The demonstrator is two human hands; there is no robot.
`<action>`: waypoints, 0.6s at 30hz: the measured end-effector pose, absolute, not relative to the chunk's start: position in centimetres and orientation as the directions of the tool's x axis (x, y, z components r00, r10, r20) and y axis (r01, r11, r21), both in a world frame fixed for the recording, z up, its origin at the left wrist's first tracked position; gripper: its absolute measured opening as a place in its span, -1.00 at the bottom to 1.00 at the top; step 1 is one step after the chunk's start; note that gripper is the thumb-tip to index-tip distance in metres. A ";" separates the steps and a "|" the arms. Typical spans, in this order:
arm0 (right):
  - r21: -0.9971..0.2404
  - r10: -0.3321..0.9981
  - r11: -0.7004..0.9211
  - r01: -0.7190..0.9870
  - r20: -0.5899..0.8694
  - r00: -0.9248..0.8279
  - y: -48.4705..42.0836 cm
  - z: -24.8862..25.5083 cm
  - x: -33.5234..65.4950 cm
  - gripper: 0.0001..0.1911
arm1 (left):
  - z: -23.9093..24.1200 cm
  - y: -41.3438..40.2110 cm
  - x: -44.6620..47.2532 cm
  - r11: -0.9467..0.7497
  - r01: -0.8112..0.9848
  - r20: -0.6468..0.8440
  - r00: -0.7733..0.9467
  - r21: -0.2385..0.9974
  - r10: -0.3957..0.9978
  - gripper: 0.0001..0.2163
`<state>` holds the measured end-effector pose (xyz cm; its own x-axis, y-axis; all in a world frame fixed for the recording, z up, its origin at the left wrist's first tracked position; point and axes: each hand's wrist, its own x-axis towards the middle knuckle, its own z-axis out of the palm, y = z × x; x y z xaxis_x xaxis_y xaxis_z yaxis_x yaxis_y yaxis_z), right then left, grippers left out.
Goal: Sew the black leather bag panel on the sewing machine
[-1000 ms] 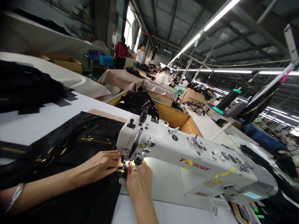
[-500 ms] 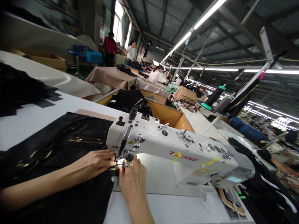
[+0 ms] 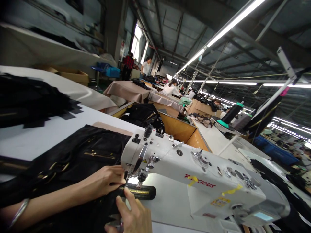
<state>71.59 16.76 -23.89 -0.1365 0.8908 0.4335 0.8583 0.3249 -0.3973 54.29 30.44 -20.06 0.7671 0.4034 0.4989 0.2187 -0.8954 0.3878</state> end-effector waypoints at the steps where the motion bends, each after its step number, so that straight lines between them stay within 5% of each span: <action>1: -0.392 0.886 0.337 0.856 0.440 -0.147 16.9 -23.9 71.6 -0.32 | -20.1 30.5 54.3 -0.898 0.211 0.501 0.769 0.385 0.396 -0.75; 12: -0.379 0.767 0.433 0.817 0.631 -0.114 17.4 -25.0 71.3 -0.45 | -19.7 30.4 54.5 -0.938 0.204 0.482 0.815 0.282 0.322 -0.70; 18: -0.358 0.761 0.446 0.820 0.634 -0.137 17.7 -25.0 71.9 -0.34 | -19.5 30.6 54.2 -0.978 0.148 0.501 0.841 0.149 0.203 -0.62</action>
<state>71.86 17.67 -25.02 -0.1369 0.7613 0.6338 0.8205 0.4456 -0.3581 54.24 30.56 -19.47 0.8412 0.2033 0.5010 0.1475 -0.9778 0.1490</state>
